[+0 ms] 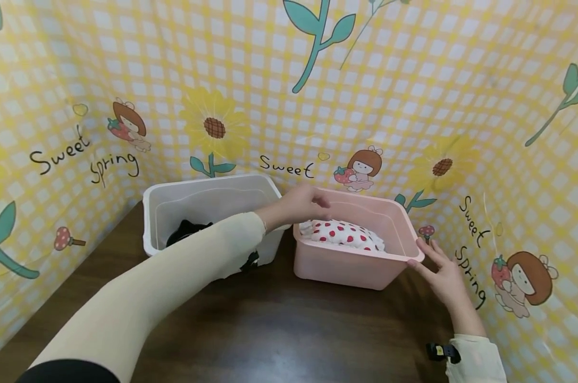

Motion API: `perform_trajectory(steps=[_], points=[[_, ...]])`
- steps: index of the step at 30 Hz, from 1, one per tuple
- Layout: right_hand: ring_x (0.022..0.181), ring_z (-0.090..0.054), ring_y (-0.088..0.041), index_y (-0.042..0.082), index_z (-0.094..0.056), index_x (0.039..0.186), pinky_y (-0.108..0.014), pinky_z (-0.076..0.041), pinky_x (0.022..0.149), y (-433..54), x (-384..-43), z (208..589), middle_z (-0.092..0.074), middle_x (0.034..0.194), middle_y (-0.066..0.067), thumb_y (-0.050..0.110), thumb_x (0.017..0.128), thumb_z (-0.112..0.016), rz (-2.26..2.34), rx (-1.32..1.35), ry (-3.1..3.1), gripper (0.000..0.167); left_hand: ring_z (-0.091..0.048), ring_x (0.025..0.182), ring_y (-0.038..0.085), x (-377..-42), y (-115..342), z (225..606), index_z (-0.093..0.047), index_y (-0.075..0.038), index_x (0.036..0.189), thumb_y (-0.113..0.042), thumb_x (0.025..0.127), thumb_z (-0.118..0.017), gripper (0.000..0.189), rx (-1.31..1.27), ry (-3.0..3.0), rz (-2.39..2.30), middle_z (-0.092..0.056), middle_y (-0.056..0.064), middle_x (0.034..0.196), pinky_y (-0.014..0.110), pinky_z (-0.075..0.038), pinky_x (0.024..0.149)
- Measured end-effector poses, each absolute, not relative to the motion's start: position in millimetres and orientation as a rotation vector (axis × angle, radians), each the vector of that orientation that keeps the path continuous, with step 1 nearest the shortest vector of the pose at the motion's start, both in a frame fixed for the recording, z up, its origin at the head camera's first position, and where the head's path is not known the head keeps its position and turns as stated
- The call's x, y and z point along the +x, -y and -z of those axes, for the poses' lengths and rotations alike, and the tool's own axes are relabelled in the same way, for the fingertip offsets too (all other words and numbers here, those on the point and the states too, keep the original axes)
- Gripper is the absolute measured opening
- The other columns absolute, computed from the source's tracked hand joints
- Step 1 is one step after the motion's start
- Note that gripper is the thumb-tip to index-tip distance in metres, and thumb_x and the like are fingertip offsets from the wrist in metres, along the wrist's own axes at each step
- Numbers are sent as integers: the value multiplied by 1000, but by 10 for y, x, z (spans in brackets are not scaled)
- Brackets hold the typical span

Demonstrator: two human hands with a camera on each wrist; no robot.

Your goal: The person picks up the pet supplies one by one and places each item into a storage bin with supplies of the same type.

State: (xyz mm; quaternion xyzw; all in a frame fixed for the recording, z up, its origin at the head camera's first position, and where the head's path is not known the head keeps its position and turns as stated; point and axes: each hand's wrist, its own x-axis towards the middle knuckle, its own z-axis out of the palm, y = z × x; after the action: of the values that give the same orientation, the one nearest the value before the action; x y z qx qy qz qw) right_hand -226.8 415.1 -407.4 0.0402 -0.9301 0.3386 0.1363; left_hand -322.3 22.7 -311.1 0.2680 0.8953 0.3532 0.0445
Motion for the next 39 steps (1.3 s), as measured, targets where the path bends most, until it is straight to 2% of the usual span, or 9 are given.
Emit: perform_trajectory(steps=[4, 10, 14, 18, 21, 27, 32, 35, 39], points=[[148, -32, -49, 17, -49, 153, -64, -3, 123, -4123, -2310, 4187, -36, 160, -24, 37, 95, -74, -962, 164, 2623, 67, -67, 97, 12, -3073, -124, 3075, -76, -16, 115, -38, 88, -81, 35, 775, -2725, -1147, -75, -4, 112, 31, -57, 81], [149, -32, -46, 10, -50, 152, -66, -5, 123, -4099, -2286, 4291, -42, 156, -23, 32, 95, -74, -940, 193, 2553, 65, -57, 118, 13, -2792, 28, 3035, -76, -22, 114, -40, 88, -81, 32, 869, -2816, -1133, -70, -6, 120, 38, -50, 100], [147, -35, -47, 7, -53, 149, -67, -7, 122, -4086, -2257, 4302, -47, 154, -23, 31, 95, -75, -905, 191, 2522, 63, -58, 113, 15, -2703, 190, 3070, -78, -21, 113, -38, 87, -82, 31, 905, -2822, -1179, -71, -7, 116, 40, -49, 98], [146, -37, -48, 7, -54, 148, -67, -9, 122, -4064, -2215, 4288, -48, 152, -23, 32, 95, -76, -897, 160, 2512, 62, -61, 114, 14, -2610, 362, 3149, -77, -21, 114, -37, 87, -83, 32, 905, -2771, -1270, -73, -10, 114, 44, -48, 104], [145, -38, -48, 7, -56, 147, -68, -14, 121, -4051, -2163, 4282, -48, 152, -24, 32, 94, -76, -891, 117, 2514, 62, -60, 118, 15, -2505, 478, 3222, -76, -23, 116, -38, 88, -82, 32, 906, -2779, -1290, -71, -9, 117, 48, -46, 107], [140, -43, -51, 5, -61, 142, -71, -25, 115, -4035, -2095, 4277, -52, 148, -27, 30, 92, -79, -857, 85, 2478, 59, -61, 114, 16, -2225, 784, 3337, -76, -25, 116, -38, 86, -84, 34, 879, -2811, -1388, -69, -7, 117, 48, -51, 101], [136, -49, -49, 4, -65, 137, -69, -35, 110, -4034, -2088, 4257, -59, 141, -25, 24, 88, -83, -812, 109, 2412, 56, -59, 127, 19, -2056, 1072, 3404, -76, -28, 113, -30, 83, -87, 32, 853, -2857, -1482, -70, -7, 121, 51, -47, 107], [134, -52, -47, 5, -66, 136, -67, -38, 108, -4031, -2063, 4236, -61, 139, -24, 22, 86, -84, -772, 116, 2388, 55, -58, 128, 16, -1958, 1245, 3438, -76, -31, 113, -29, 83, -88, 33, 873, -2903, -1504, -70, -8, 124, 49, -49, 104], [133, -52, -48, 5, -65, 136, -66, -37, 109, -4030, -2011, 4216, -61, 139, -24, 23, 86, -84, -728, 128, 2390, 56, -60, 118, 9, -1785, 1514, 3499, -74, -35, 114, -27, 82, -88, 36, 918, -3009, -1472, -71, -15, 119, 32, -51, 97]])
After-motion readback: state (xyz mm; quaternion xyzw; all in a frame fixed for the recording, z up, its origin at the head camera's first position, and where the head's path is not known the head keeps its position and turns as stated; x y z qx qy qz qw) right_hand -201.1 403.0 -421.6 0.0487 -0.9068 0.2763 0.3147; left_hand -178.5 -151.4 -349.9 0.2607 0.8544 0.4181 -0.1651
